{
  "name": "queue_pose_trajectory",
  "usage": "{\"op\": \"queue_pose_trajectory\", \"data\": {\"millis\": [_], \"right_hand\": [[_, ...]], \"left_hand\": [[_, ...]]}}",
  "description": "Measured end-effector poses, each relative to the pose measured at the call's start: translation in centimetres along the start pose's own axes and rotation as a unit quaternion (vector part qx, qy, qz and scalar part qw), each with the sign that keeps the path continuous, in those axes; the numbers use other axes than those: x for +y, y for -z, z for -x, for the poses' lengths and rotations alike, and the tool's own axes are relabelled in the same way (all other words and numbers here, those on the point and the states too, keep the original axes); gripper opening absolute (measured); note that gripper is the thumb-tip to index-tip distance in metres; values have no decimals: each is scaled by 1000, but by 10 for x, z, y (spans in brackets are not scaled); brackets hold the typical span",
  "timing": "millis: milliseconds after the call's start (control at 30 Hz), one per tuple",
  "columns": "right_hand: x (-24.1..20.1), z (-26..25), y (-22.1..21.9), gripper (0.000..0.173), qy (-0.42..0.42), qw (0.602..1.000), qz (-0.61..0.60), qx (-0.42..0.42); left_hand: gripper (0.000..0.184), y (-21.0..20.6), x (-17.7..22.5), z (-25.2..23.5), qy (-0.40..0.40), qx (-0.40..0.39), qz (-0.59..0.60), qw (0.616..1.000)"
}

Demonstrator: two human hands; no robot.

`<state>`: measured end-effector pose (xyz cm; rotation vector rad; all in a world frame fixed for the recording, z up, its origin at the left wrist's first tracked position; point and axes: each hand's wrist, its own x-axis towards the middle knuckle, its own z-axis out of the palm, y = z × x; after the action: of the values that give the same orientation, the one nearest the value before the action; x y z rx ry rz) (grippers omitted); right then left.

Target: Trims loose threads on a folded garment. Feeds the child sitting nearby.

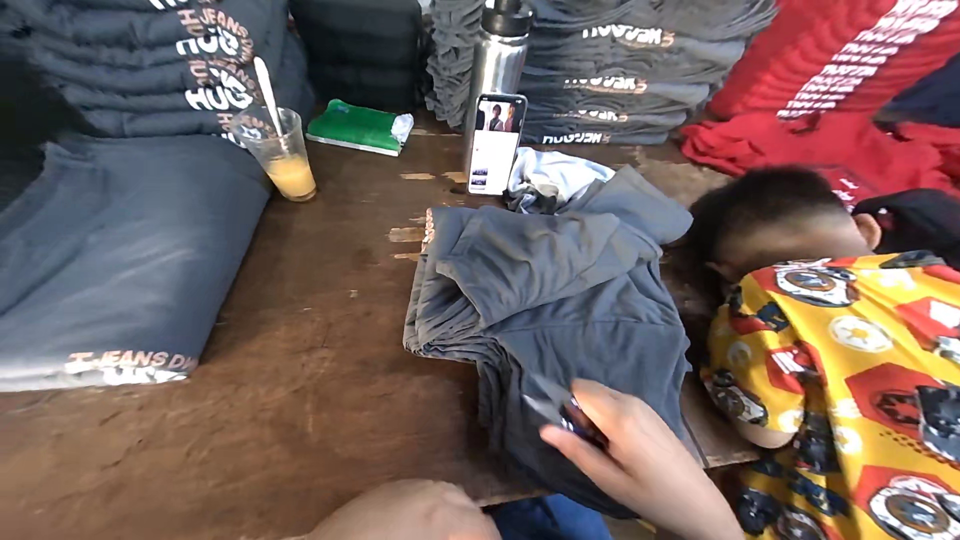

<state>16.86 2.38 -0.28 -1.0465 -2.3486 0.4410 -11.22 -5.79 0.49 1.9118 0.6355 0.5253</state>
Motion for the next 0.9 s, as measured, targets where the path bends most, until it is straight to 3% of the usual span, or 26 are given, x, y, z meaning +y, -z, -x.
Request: {"op": "queue_pose_trajectory", "data": {"millis": [100, 167, 233, 433, 533, 667, 767, 900], "right_hand": [[8, 28, 3, 43, 76, 996, -43, -5], [13, 41, -2, 31, 101, 994, -45, 11], [18, 48, -8, 23, 113, 992, -55, 32], [10, 48, 6, 14, 148, 977, -155, 5], [2, 47, 20, 19, 145, 963, -223, 47], [-1, 39, 32, 20, 159, 949, -244, 122], [-8, 28, 31, 21, 174, 941, -264, 125], [-12, 24, 27, 21, 181, 930, -289, 138]], "left_hand": [[31, -2, -9, -5, -14, 120, -19, 992], [17, -9, -13, -18, -1, 237, -66, 969], [14, -20, -13, -38, -20, 301, -90, 949], [13, -54, -23, -81, -29, 377, -271, 885], [13, -55, -28, -84, -66, 447, -235, 861], [15, -58, -28, -86, -81, 483, -192, 850], [30, -59, -23, -94, -85, 502, -162, 845], [10, -48, -23, -98, -73, 530, -186, 824]]}}
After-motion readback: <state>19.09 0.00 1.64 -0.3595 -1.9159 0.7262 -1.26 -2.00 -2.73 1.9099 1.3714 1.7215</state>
